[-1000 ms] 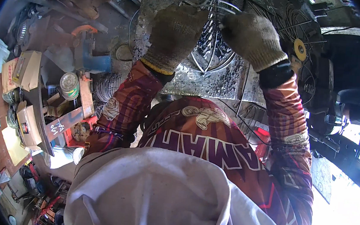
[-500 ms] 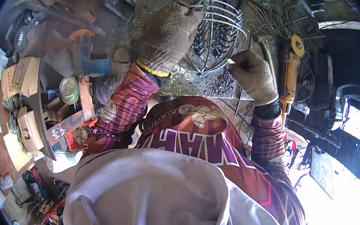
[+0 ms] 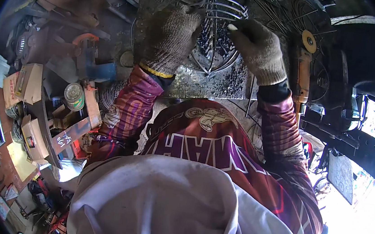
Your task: The person welds metal rods together to form a circular cage-like structure, using a welding torch while wearing gloves.
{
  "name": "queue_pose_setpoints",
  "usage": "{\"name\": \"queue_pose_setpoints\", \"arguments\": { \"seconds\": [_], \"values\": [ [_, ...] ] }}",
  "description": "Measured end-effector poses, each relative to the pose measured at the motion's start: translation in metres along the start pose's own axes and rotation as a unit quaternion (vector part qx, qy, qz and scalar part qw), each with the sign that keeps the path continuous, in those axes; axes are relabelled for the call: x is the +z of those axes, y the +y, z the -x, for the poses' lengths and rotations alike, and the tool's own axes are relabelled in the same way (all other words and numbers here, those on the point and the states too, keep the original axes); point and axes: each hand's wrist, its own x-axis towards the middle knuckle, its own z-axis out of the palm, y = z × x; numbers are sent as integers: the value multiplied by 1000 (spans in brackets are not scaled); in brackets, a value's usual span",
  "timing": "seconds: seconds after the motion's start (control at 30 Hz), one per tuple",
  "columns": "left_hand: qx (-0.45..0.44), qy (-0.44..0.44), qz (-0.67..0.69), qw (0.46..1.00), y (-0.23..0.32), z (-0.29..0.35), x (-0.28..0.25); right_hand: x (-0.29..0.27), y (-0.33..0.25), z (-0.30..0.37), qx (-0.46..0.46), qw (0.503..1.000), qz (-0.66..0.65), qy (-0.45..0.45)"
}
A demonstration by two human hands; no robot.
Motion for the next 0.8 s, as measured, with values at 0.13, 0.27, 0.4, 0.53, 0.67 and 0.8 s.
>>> {"name": "queue_pose_setpoints", "arguments": {
  "seconds": [0.13,0.27,0.4,0.53,0.67,0.8],
  "values": [
    [21,23,-25,999,2,3,-3,1,-9,-18,-52,999,12,-4],
    [13,-7,-37,999,3,0,-7,3,-3,-25,-31,999,-9,-9],
    [5,-15,-57,998,5,-1,-13,3,0,-28,22,994,-97,-38],
    [2,-12,-68,998,5,0,-11,2,4,-27,10,994,-106,-27],
    [11,12,-48,999,3,0,-11,-2,1,-26,-9,996,-84,-7],
    [19,16,-52,998,2,-1,-8,3,8,-25,-23,988,-150,21]
  ]
}}
